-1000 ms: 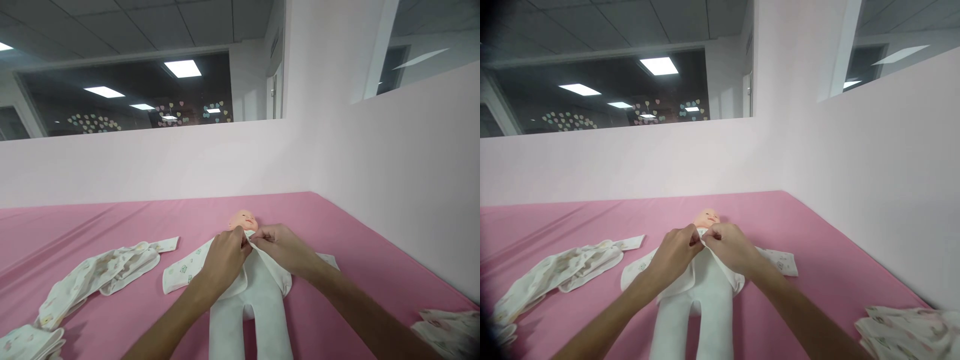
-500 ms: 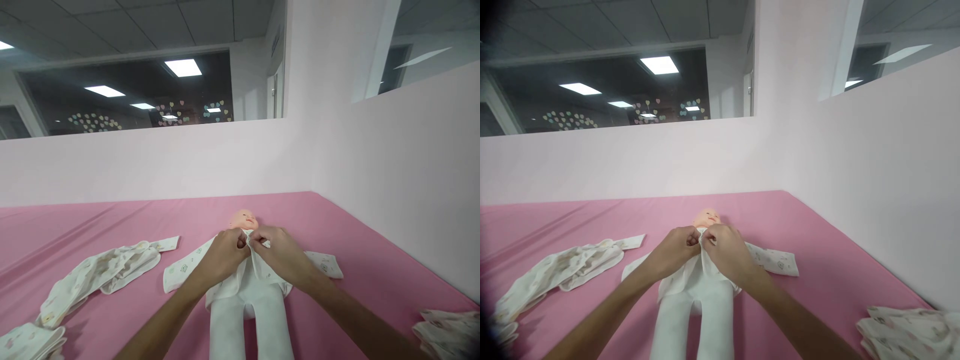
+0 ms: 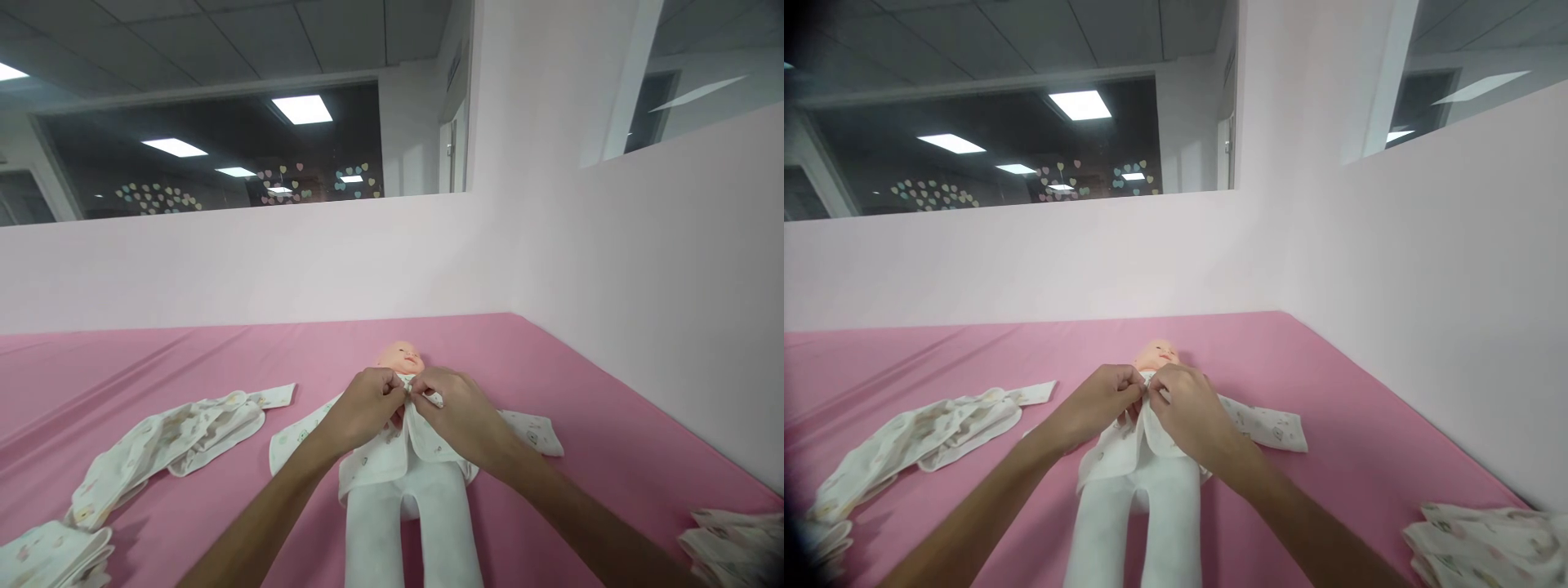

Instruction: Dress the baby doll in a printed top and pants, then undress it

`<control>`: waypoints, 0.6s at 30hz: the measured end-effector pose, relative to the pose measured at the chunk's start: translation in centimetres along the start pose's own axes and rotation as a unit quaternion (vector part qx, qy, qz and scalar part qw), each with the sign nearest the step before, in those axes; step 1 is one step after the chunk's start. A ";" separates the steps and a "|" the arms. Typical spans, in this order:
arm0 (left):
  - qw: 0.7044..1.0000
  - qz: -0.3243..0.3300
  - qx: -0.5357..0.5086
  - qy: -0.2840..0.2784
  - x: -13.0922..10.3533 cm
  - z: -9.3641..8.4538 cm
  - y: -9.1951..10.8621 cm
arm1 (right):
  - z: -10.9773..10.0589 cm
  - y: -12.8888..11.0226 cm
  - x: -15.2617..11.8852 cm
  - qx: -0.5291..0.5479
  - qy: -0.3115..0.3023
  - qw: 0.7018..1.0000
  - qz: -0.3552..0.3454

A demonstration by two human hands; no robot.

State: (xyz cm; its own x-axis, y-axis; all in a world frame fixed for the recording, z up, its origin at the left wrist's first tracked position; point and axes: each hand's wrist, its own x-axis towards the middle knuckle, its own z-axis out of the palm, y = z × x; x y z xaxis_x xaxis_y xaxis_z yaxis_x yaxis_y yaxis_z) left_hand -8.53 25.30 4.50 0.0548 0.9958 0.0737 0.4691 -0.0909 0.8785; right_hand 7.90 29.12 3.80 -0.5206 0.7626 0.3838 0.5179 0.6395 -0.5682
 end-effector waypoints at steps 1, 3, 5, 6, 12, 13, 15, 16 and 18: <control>1.000 0.001 -0.004 0.002 0.0 0.0 -0.1 | 0.0 0.0 0.0 0.012 -0.002 1.000 0.007; 1.000 -0.003 -0.018 0.001 0.1 0.0 -0.2 | 0.0 -0.1 0.0 0.047 -0.001 0.999 0.024; 0.999 -0.013 -0.038 -0.005 0.1 0.0 -0.3 | -0.2 -0.2 -0.1 0.081 -0.002 0.996 0.035; 0.999 -0.018 -0.049 -0.011 0.1 -0.1 -0.2 | -0.2 -0.3 -0.1 0.092 -0.008 0.995 0.037; 0.994 -0.040 -0.089 -0.046 0.0 -0.6 0.4 | -0.8 -0.2 0.2 0.096 -0.038 0.993 0.054; 0.995 -0.045 -0.083 -0.046 0.0 -0.7 0.4 | -0.9 0.0 0.2 0.095 -0.043 0.993 0.061; 0.996 -0.054 -0.050 -0.058 -0.1 -0.9 0.2 | -1.0 0.4 0.1 0.090 -0.074 0.991 0.069; 0.996 -0.054 -0.022 -0.069 -0.1 -1.0 0.0 | -1.0 0.7 0.0 0.085 -0.098 0.989 0.067; 0.994 -0.042 0.047 -0.087 -0.2 -1.1 -0.5 | -1.0 1.1 -0.3 0.064 -0.152 0.985 0.043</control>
State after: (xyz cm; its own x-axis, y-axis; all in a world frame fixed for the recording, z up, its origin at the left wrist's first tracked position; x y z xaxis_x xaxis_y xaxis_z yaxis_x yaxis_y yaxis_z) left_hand -9.72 25.14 4.57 0.1600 0.9831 -0.0887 0.5580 -0.0159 0.8297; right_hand 9.26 29.70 3.83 -0.6686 0.7360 0.1060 0.4882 0.5420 -0.6840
